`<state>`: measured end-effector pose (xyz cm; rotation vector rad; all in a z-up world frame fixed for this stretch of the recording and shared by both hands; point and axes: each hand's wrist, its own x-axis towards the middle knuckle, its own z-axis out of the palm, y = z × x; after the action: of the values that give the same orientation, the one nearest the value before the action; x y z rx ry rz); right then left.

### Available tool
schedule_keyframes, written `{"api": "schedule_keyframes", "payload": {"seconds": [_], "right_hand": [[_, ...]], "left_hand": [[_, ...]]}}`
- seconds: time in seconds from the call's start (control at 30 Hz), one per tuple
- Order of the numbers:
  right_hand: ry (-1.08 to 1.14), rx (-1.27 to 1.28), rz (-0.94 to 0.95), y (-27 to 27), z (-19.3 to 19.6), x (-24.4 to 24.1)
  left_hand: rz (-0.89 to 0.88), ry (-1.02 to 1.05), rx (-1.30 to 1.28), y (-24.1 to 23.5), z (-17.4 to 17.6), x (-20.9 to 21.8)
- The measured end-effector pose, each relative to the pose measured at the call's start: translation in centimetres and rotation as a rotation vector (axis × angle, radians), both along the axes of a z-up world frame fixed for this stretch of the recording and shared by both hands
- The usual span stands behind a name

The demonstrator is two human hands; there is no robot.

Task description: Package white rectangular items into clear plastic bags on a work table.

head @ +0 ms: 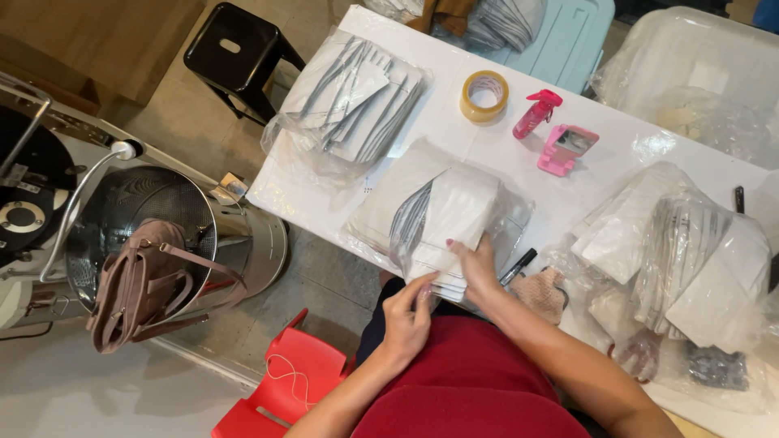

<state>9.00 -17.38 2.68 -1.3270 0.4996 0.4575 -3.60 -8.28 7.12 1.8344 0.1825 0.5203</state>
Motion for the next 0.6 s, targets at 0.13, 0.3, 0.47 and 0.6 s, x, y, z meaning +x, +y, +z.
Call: {"api": "schedule_keyframes", "payload": {"seconds": [0.13,0.3,0.47,0.6], "right_hand": [[0.375,0.315,0.079,-0.2,-11.3,1.9],[0.451,0.253,0.069,0.1,-1.9,3.7],[0.024,-0.082,-0.208,1.2,-11.7,3.0],[0.287,0.167,-0.274,3.9,-2.3,2.7]], "left_hand": [[-0.378,0.021,0.057,-1.1,-1.1,0.0],[-0.324,0.150,-0.046,-1.3,-0.6,0.6],[-0.201,0.289,-0.033,-1.0,2.0,1.7],[-0.325,0.253,-0.111,-1.6,0.7,1.8]]}}
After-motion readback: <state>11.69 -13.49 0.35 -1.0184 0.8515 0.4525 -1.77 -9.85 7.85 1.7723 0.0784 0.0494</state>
